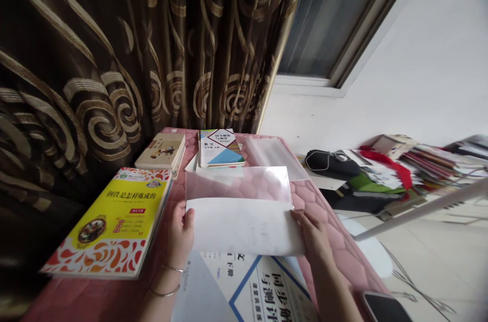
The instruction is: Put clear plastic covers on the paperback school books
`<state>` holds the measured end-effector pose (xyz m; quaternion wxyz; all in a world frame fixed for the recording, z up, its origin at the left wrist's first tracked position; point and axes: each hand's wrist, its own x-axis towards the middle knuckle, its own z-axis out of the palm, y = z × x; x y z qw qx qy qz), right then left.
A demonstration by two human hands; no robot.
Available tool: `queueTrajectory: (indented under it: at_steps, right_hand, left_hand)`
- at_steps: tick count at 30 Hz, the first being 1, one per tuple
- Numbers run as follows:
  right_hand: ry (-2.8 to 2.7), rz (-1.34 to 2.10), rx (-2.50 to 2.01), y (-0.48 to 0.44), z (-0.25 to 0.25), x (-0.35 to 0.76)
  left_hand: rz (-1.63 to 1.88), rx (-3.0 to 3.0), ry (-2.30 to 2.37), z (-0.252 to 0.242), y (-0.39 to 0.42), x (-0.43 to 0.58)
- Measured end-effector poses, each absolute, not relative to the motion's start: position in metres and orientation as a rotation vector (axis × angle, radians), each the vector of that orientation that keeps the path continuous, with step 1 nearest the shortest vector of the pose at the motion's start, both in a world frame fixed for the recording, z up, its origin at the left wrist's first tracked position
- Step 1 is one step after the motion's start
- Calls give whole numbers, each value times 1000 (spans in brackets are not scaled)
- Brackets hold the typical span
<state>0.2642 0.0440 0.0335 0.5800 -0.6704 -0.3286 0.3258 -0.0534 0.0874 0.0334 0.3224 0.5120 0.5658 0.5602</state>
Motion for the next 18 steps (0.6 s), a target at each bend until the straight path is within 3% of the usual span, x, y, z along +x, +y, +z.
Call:
queueTrajectory:
  at_steps: [6,18]
  right_hand:
    - [-682,908,-1469,45,35,265]
    - [-757,806,-1538,44,44,259]
  left_hand:
    - [1501,1355,1461,43,85,-51]
    - [1493,1380,1486,42,84,-52]
